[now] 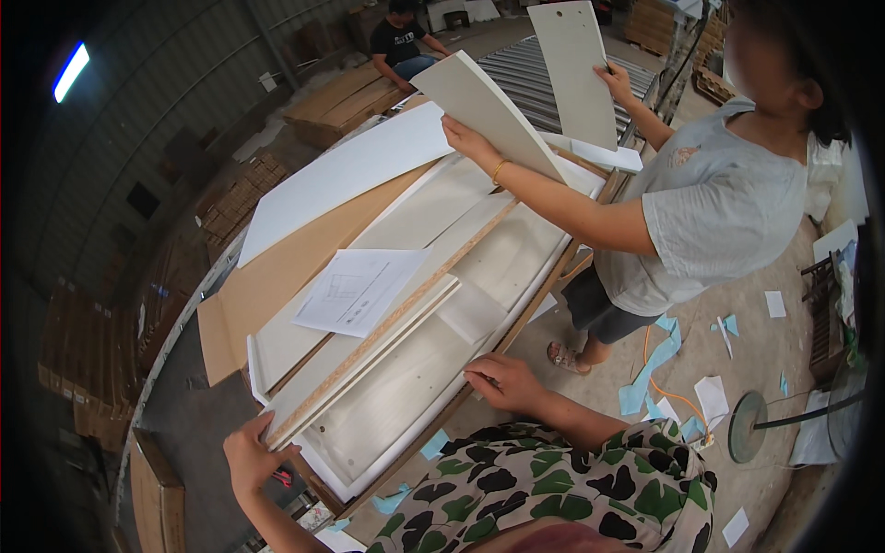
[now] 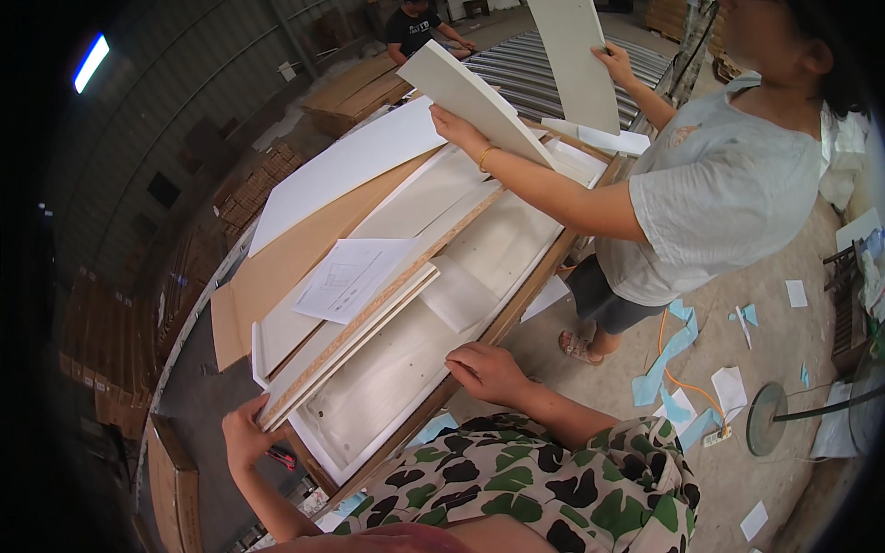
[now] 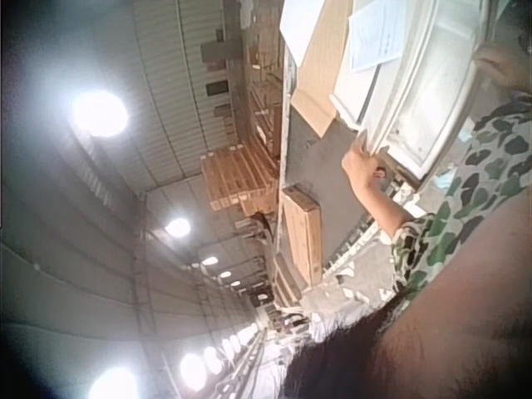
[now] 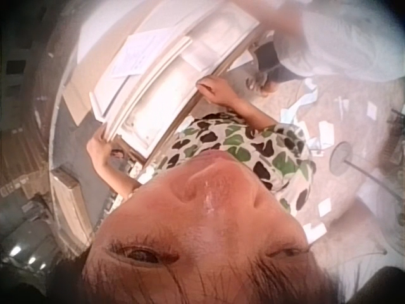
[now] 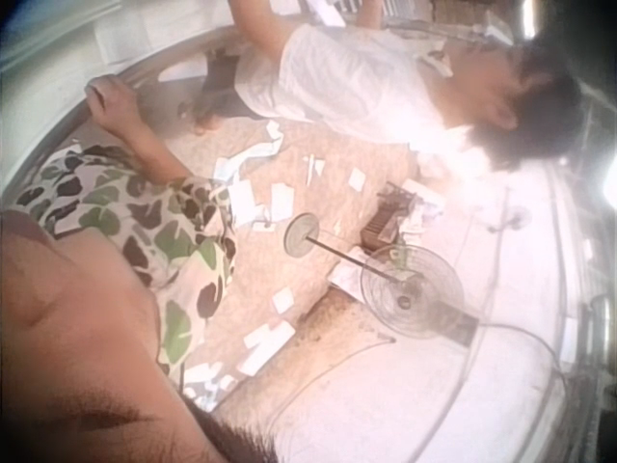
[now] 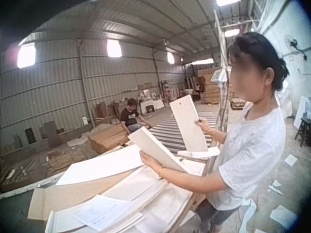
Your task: The person uses a utility knife to cut open a cardboard box on a conveyor. They then open the box and remove the foam packaging, instruction sheet, and wooden panels by hand.
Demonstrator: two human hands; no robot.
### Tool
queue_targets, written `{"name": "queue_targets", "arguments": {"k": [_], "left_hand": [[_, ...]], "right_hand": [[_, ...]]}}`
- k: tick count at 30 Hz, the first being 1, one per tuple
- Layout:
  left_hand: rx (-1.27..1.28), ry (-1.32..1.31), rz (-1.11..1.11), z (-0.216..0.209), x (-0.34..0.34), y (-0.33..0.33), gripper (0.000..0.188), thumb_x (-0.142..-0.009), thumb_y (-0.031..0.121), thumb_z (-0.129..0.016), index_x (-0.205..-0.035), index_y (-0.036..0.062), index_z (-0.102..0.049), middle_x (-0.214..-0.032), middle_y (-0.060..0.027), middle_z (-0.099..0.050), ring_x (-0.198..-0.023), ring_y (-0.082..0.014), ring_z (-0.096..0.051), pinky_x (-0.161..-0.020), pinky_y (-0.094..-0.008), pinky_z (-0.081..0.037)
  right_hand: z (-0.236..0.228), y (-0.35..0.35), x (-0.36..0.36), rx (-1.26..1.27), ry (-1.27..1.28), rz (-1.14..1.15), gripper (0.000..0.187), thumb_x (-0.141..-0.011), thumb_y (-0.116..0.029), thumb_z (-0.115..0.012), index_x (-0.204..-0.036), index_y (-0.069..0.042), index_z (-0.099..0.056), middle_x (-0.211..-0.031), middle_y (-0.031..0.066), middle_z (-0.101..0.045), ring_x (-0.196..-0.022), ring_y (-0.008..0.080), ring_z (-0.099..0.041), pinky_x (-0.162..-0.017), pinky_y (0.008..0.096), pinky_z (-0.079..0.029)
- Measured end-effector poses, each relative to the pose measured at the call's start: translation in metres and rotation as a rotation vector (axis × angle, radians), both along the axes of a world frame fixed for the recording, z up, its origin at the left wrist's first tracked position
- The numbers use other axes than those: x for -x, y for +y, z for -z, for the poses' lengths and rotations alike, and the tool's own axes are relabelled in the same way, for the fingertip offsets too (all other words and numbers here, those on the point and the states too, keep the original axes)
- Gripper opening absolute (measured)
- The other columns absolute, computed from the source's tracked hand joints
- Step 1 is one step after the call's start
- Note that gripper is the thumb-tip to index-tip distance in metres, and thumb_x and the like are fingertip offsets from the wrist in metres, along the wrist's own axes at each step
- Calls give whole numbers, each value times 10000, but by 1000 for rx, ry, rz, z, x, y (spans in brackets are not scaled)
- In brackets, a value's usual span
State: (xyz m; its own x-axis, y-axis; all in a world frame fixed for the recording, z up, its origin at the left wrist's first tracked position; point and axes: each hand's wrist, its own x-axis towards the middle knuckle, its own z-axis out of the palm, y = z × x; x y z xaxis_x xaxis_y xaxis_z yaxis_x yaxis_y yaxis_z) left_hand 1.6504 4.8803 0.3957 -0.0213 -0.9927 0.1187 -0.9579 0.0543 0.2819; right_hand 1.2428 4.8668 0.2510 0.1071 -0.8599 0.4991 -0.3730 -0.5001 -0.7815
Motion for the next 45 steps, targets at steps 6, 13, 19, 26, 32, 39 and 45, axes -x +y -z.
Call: {"name": "queue_targets", "arguments": {"k": [6, 13, 19, 26, 32, 39, 45], "left_hand": [[-18, -24, -18, 2, 1, 1, 672, -424, 203, -913, -1034, 8, -707, -895, -169, -710, -825, -305, -698, -765, -363, -532], [-23, 3, -37, 6, -2, -1, 657, -441, 217, -916, -1027, 7, -706, -901, -167, -711, -833, -307, -699, -762, -363, -534], [-20, -17, -23, 2, -2, 0, 630, -469, 226, -910, -1024, 16, -701, -902, -162, -711, -838, -299, -701, -762, -363, -535], [-44, 42, -60, 13, -7, -1, 633, -473, 83, -879, -1069, -8, -686, -859, -128, -718, -804, -167, -694, -746, -305, -536], [-106, 17, -19, 24, -13, 5, 649, -517, 181, -886, -1104, 13, -666, -912, -176, -709, -854, -293, -710, -752, -346, -546], [-73, -38, -192, 16, 3, 0, 539, -626, 57, -792, -1135, 3, -622, -978, -203, -692, -907, -246, -700, -752, -347, -536], [-48, 15, -244, 20, 12, -3, 468, -679, 18, -754, -1123, 7, -609, -950, -186, -684, -923, -237, -682, -776, -320, -516]], "right_hand": [[5, -2, 6, -25, 12, -11, 92, -870, -129, -656, -923, -54, -665, -838, 108, -654, -694, 280, -638, -624, 350, -518], [4, -5, 11, -21, -32, -39, 99, -870, -124, -653, -931, -48, -673, -833, 108, -658, -695, 282, -642, -615, 354, -516], [5, -9, 12, -19, -43, -50, 97, -871, -121, -650, -931, -49, -674, -815, 109, -657, -689, 286, -641, -607, 354, -515], [2, -17, 30, 21, -72, -48, 98, -880, -121, -638, -935, -43, -664, -829, 112, -657, -706, 287, -639, -625, 366, -512], [-7, -37, 66, -51, -134, -55, 91, -891, -127, -627, -928, -49, -658, -842, 105, -666, -744, 290, -647, -660, 374, -516], [0, -84, 124, 85, -169, -137, 73, -864, -78, -644, -923, -35, -643, -845, 119, -675, -753, 300, -661, -665, 379, -530], [19, -112, 167, -10, 214, -335, 116, -878, -108, -638, -941, -12, -655, -820, 123, -663, -749, 275, -647, -667, 359, -521]]}}
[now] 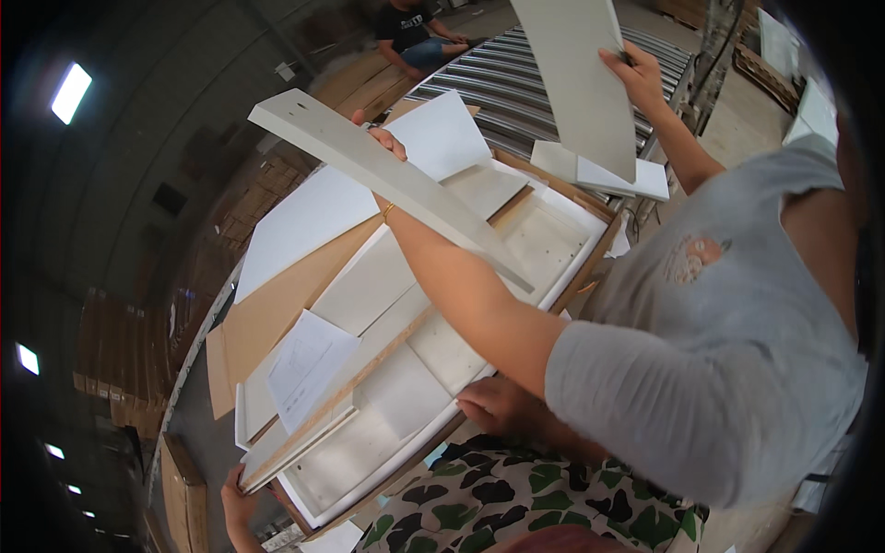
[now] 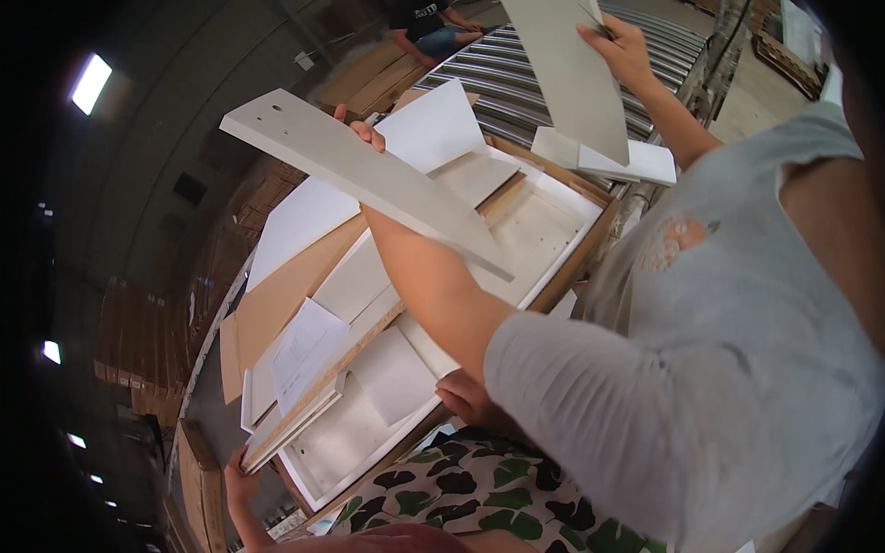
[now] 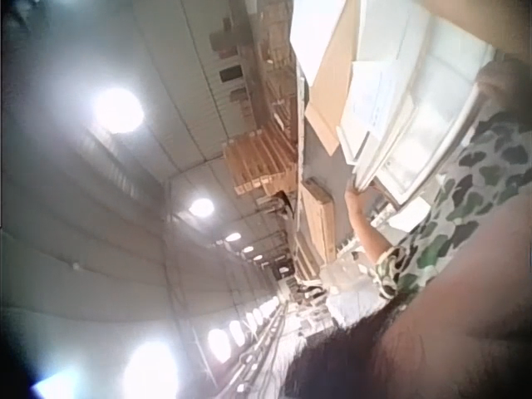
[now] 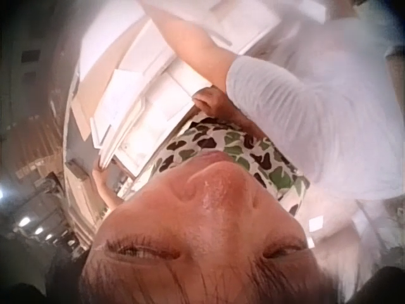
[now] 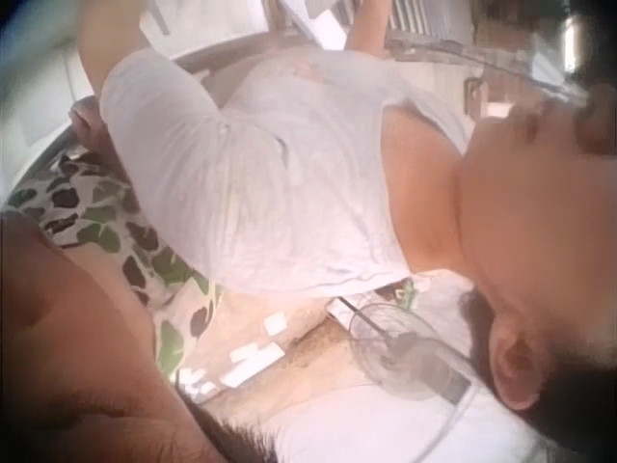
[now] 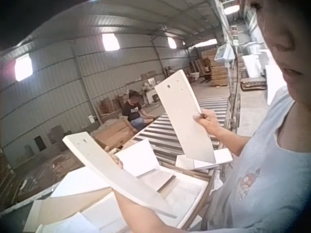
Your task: The person uses a utility knife to cut open a cardboard box on a conveyor. They then open the box and remove the foam packaging, instruction sheet, and wooden panels by hand.
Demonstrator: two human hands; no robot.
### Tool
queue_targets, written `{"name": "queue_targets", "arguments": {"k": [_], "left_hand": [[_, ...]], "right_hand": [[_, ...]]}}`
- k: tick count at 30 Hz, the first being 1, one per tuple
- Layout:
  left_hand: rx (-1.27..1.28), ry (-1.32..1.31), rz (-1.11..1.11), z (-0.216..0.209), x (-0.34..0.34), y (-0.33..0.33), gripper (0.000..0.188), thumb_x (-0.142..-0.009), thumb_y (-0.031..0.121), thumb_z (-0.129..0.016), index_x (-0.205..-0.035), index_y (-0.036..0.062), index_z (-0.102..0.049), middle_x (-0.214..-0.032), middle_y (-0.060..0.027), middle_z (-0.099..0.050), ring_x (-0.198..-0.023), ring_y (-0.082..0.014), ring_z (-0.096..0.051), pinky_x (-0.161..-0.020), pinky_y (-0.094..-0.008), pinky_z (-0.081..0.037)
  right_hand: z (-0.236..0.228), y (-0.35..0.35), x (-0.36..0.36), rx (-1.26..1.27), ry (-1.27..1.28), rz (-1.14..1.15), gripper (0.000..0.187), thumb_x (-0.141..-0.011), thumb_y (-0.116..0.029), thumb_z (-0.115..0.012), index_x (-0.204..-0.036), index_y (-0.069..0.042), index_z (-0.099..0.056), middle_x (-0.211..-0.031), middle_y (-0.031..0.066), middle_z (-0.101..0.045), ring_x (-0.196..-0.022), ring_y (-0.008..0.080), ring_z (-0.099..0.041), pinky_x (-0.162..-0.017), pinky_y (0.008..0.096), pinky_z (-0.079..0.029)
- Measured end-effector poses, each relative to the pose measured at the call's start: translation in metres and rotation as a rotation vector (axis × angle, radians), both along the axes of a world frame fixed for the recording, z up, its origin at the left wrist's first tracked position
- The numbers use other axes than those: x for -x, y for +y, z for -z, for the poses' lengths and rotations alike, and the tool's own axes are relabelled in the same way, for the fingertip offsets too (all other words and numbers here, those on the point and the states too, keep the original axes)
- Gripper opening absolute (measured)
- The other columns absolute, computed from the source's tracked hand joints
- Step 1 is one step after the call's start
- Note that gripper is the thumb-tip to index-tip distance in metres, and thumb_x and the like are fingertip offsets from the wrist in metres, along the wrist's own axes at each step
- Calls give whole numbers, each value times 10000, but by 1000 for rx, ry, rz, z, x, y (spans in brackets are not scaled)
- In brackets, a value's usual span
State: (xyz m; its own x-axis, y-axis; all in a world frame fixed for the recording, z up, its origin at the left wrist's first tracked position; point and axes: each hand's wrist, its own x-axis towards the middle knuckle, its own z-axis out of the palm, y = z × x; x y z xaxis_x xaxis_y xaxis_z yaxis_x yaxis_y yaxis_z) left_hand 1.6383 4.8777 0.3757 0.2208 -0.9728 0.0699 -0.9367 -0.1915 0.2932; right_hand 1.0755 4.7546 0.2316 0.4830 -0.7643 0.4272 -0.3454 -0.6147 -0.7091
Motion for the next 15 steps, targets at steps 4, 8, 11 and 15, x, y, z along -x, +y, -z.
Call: {"name": "queue_targets", "arguments": {"k": [4, 8, 11, 15], "left_hand": [[1, 68, -45, -3, 7, 14, 496, -678, -29, -742, -1152, -3, -596, -994, -137, -683, -939, -179, -655, -804, -299, -509], [-17, 84, -26, 9, -5, 8, 547, -665, -58, -737, -1189, -1, -592, -1017, -125, -682, -976, -166, -645, -825, -293, -507], [-34, 55, -69, 11, -16, 17, 564, -659, -62, -734, -1201, 7, -593, -1032, -136, -686, -993, -177, -648, -834, -301, -508], [-44, 88, -90, 10, -6, 3, 578, -650, -57, -731, -1209, 16, -597, -1066, -160, -686, -1003, -216, -661, -834, -322, -512]], "right_hand": [[-58, -103, 98, 256, -121, 124, 209, -906, -177, -645, -1040, -18, -666, -759, 38, -636, -691, 139, -585, -620, 276, -465], [-175, -289, 335, 494, -371, 561, 290, -932, -226, -641, -1133, -18, -662, -741, -16, -621, -658, 39, -538, -588, 212, -425], [-172, -295, 336, 493, -390, 530, 281, -932, -215, -641, -1125, -13, -662, -735, -21, -612, -647, 36, -524, -581, 211, -416], [-170, -286, 362, 517, -321, 580, 260, -937, -191, -627, -1125, -15, -656, -787, -3, -621, -670, 40, -537, -580, 203, -408]]}}
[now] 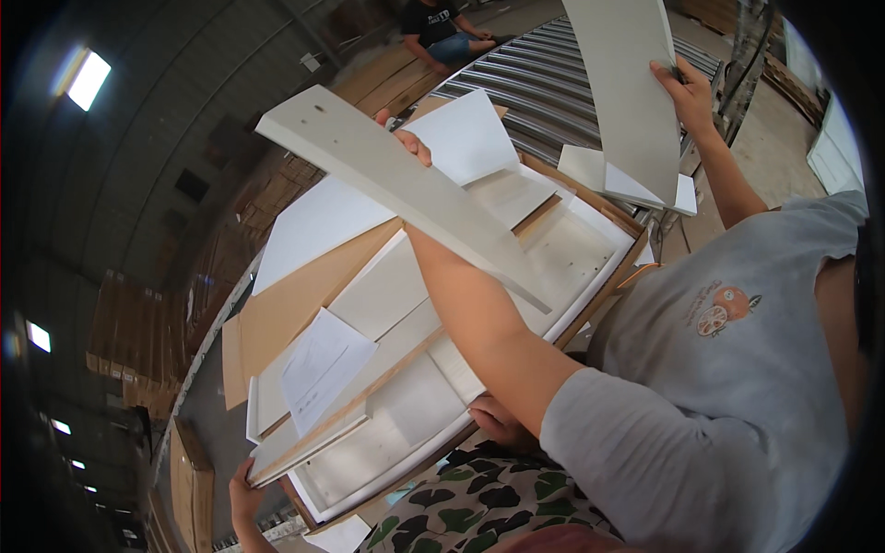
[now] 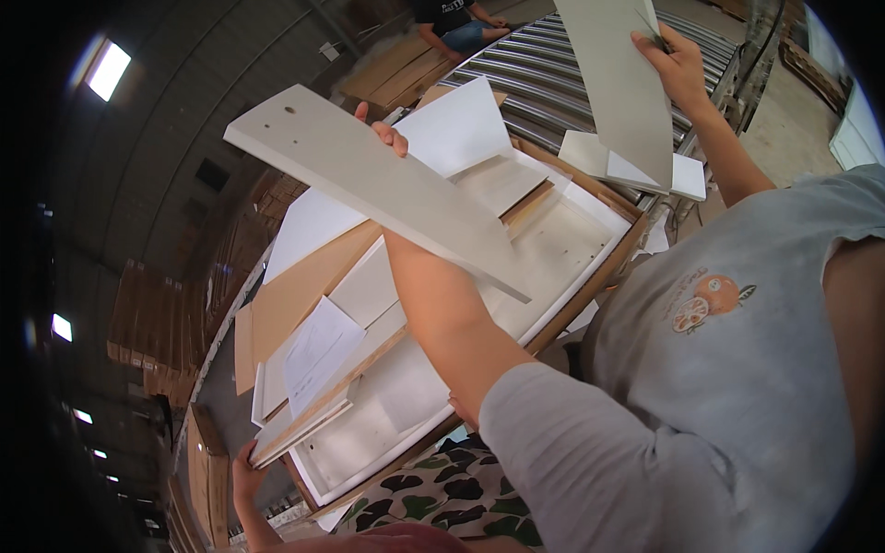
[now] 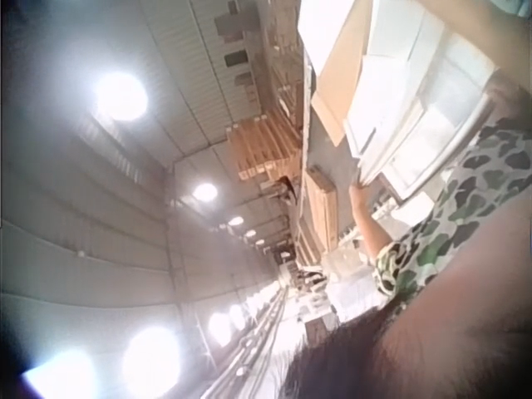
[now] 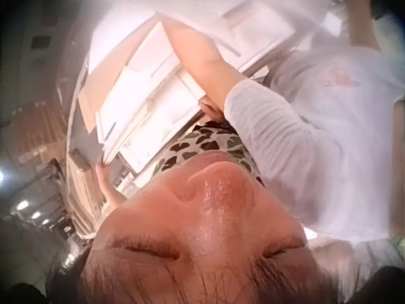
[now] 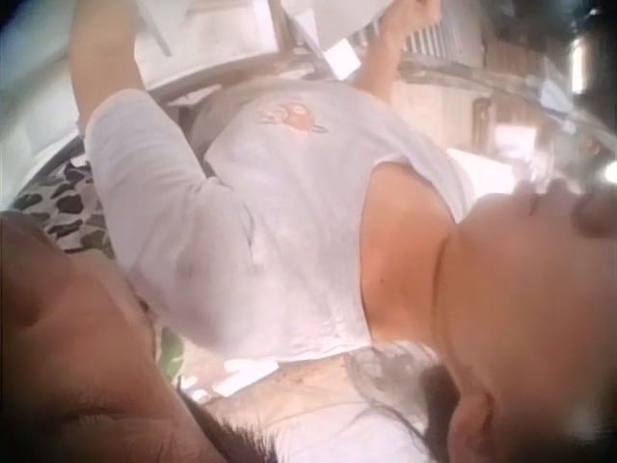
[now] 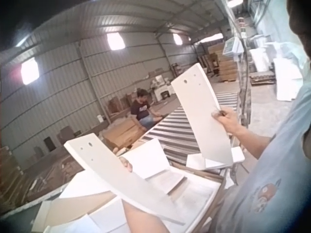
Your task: The person uses a utility knife to cut open a cardboard box on a conveyor. They then open the box and remove the foam packaging, instruction sheet, and wooden panels by hand.
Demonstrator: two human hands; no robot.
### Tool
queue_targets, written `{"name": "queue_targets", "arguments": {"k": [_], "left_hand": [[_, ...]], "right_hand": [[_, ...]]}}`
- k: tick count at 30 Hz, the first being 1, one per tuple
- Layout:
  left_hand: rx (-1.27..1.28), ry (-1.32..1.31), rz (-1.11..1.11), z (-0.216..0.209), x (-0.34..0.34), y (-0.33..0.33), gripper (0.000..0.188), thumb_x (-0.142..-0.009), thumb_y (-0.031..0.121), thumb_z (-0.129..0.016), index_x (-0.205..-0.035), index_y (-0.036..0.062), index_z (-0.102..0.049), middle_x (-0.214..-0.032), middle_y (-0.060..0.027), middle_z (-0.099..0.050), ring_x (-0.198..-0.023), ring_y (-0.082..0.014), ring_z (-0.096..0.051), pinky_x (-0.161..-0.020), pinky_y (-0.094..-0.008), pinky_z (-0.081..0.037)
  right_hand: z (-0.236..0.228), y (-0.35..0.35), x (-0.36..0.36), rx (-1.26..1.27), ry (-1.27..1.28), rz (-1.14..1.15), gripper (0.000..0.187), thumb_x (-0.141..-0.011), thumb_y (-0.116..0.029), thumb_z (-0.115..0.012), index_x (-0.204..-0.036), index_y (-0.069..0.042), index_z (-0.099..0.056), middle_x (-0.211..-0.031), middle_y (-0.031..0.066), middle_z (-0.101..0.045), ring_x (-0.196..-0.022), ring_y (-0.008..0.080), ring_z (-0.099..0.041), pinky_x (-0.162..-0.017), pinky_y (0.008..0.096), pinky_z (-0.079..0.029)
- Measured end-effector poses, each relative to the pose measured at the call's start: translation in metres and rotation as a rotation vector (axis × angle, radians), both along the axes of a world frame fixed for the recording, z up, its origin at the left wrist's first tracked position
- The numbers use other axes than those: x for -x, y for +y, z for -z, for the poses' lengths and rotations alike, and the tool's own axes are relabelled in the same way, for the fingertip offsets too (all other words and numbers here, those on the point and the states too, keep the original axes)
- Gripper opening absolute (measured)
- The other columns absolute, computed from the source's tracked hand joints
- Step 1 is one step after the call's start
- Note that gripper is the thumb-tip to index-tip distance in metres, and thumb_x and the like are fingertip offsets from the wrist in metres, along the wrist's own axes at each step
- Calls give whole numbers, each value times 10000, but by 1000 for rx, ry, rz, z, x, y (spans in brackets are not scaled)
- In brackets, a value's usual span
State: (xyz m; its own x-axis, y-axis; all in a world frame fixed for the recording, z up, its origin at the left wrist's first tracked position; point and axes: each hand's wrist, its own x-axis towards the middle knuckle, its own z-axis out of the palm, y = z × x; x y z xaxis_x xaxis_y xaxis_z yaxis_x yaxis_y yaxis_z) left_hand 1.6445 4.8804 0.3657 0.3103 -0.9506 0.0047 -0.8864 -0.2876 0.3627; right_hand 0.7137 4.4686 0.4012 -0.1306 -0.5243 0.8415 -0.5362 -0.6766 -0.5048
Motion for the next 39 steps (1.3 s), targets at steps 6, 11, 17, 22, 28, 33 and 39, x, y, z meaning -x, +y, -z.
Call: {"name": "queue_targets", "arguments": {"k": [6, 11, 17, 22, 28, 33, 39], "left_hand": [[-45, -122, 25, -17, 17, -1, 556, -647, -35, -742, -1187, -27, -611, -1054, -168, -695, -993, -185, -655, -842, -318, -514], [-29, -62, 34, -28, 27, 7, 535, -642, -23, -750, -1163, -30, -627, -1039, -183, -698, -999, -183, -658, -824, -322, -518], [66, -271, 384, -23, 7, 0, 534, -584, 73, -755, -1100, -15, -651, -983, -198, -672, -931, -387, -627, -821, -411, -506], [144, -184, 412, -20, -7, 6, 546, -588, 121, -789, -1105, 11, -653, -1019, -189, -667, -949, -385, -617, -825, -413, -501], [144, -209, 446, -20, -12, 12, 551, -586, 177, -824, -1090, 22, -664, -992, -167, -676, -933, -363, -627, -810, -419, -500], [152, -202, 504, -18, -18, 11, 553, -565, 204, -829, -1059, 13, -670, -928, -181, -673, -889, -368, -633, -761, -428, -498], [143, -212, 527, -19, -14, 13, 528, -567, 206, -829, -1030, 8, -670, -874, -177, -668, -859, -370, -636, -732, -433, -494]], "right_hand": [[139, 279, -364, -428, 46, -321, 74, -833, -84, -668, -884, -31, -660, -788, 108, -663, -725, 249, -644, -643, 345, -512], [149, 304, -397, -479, -25, -261, 49, -825, -58, -660, -865, -29, -657, -827, 149, -669, -722, 314, -660, -621, 378, -533], [140, 336, -449, -475, -57, -136, 80, -852, -53, -658, -923, -17, -668, -848, 141, -672, -689, 283, -650, -607, 323, -515], [129, 379, -508, -346, 93, -262, 101, -841, -40, -672, -939, -16, -670, -847, 134, -671, -692, 266, -652, -631, 323, -522], [132, 410, -546, -411, 126, -325, 117, -830, -29, -675, -944, -9, -665, -854, 141, -671, -754, 289, -661, -674, 338, -528], [121, 431, -547, -422, 184, -263, 113, -832, -23, -671, -943, 0, -666, -870, 144, -677, -747, 298, -662, -669, 341, -526], [124, 454, -534, -531, 104, -224, 126, -857, -47, -665, -974, 0, -673, -843, 117, -671, -707, 186, -657, -624, 270, -499]]}}
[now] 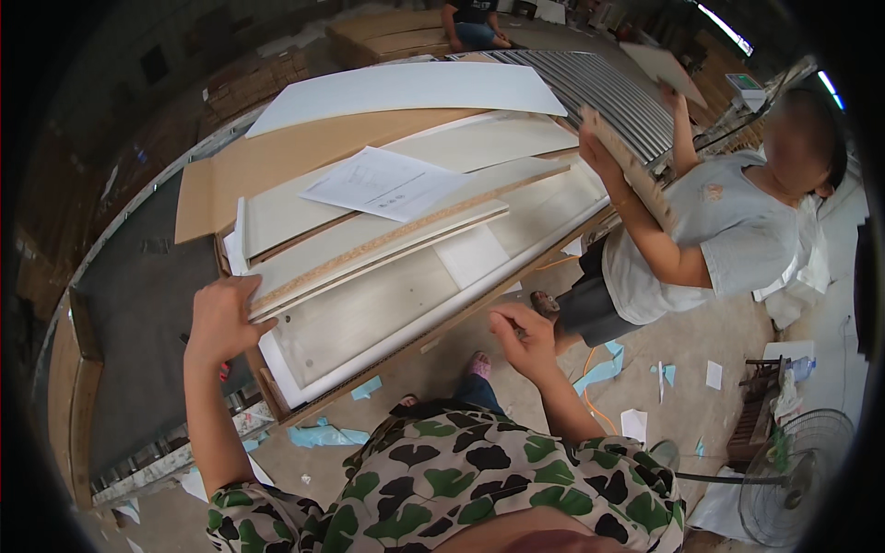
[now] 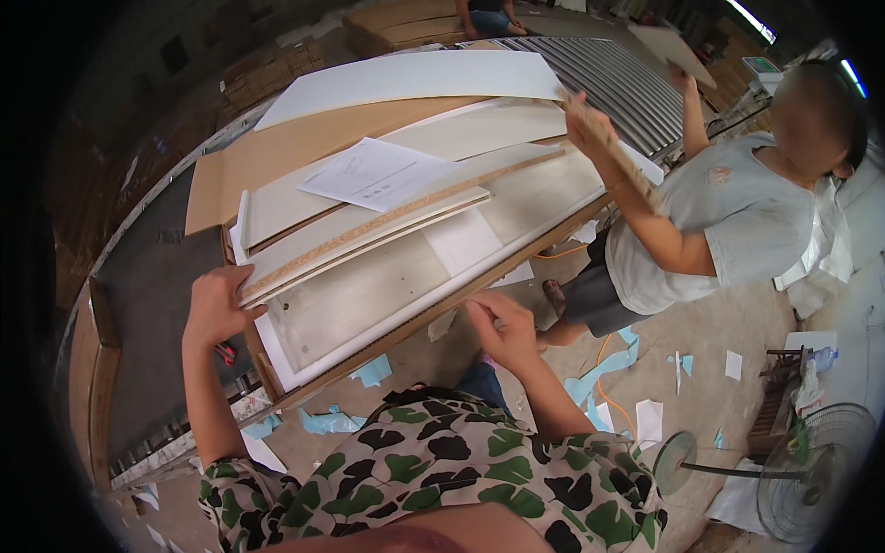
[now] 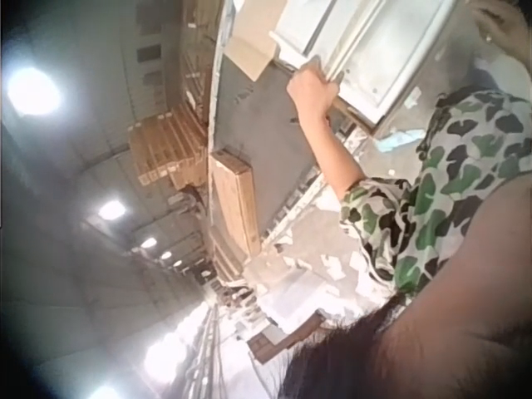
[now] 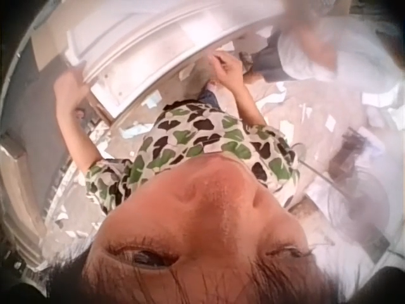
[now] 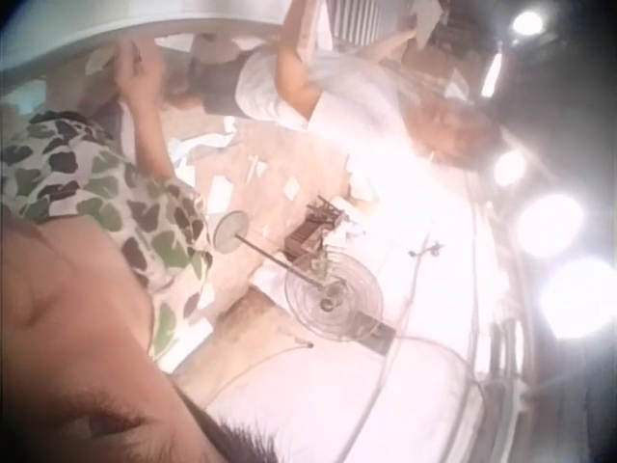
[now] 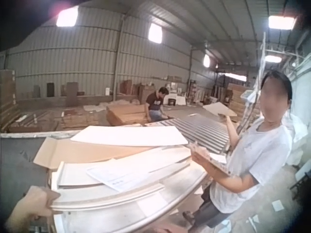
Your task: The person uses a utility knife to cut open a cardboard box on a conveyor. They then open the box and remove the foam packaging, instruction sheet, and wooden panels by hand.
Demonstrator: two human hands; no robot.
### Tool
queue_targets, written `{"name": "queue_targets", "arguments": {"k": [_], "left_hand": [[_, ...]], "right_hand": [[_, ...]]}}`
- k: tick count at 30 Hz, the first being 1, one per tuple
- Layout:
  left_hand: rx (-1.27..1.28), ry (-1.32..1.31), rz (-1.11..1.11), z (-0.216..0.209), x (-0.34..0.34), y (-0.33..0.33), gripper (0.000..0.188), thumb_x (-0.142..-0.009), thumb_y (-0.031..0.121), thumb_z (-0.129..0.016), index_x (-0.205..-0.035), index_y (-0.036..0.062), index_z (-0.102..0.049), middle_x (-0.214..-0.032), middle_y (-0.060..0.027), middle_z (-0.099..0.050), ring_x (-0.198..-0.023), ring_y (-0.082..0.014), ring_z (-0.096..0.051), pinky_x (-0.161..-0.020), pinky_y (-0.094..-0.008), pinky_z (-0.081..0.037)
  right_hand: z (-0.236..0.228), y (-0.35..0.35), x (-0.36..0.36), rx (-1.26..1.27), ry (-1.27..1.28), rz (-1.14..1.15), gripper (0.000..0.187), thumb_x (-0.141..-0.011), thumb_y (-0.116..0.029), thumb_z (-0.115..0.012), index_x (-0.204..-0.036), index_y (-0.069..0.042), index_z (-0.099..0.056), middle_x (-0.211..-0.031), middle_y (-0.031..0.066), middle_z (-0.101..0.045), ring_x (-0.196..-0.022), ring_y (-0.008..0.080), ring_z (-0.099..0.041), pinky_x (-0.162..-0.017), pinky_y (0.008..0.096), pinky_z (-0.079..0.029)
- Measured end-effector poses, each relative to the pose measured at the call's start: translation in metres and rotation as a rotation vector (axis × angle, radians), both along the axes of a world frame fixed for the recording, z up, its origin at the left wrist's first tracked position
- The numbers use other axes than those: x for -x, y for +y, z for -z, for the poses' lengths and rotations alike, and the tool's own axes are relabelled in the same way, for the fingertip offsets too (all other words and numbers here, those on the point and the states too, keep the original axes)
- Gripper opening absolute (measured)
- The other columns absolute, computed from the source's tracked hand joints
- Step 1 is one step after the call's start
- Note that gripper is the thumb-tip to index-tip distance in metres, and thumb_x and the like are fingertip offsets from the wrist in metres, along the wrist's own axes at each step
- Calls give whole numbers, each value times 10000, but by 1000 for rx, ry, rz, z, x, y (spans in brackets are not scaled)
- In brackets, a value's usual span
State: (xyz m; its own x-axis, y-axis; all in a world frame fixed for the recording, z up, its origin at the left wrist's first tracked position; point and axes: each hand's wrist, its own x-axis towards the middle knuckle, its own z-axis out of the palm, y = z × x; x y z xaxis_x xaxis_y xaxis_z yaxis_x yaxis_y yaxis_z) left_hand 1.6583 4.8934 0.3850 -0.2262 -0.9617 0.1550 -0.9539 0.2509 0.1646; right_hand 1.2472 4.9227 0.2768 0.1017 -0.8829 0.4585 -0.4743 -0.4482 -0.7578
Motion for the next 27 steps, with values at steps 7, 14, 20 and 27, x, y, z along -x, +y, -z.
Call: {"name": "queue_targets", "arguments": {"k": [7, 14, 20, 27], "left_hand": [[-74, -45, -17, 1, 3, 3, 530, -575, 219, -831, -1032, 7, -668, -847, -182, -659, -838, -380, -632, -720, -441, -495], [2, -110, 19, 2, 1, -2, 517, -614, 278, -810, -1061, 53, -680, -832, -200, -661, -840, -395, -628, -735, -479, -489], [-117, -91, -104, 2, -2, -4, 583, -579, 253, -815, -1092, 15, -674, -887, -217, -664, -865, -393, -630, -774, -442, -493], [-111, -148, -78, 2, -3, 0, 562, -577, 251, -821, -1068, 15, -686, -841, -204, -671, -806, -389, -633, -748, -429, -503]], "right_hand": [[20, 17, 14, -335, -329, 14, 171, -925, -122, -637, -1016, 17, -673, -821, 43, -666, -686, 84, -622, -618, 219, -485], [16, 24, -6, -536, -393, -127, 212, -940, -170, -637, -1077, -11, -670, -813, 12, -666, -715, 59, -627, -575, 185, -465], [19, 27, -21, -487, -328, -211, 172, -931, -115, -645, -1071, -19, -673, -854, 22, -651, -746, 68, -621, -622, 195, -473], [19, 33, -8, -527, -290, -212, 155, -915, -73, -652, -1053, -3, -663, -905, 42, -654, -775, 68, -603, -686, 201, -468]]}}
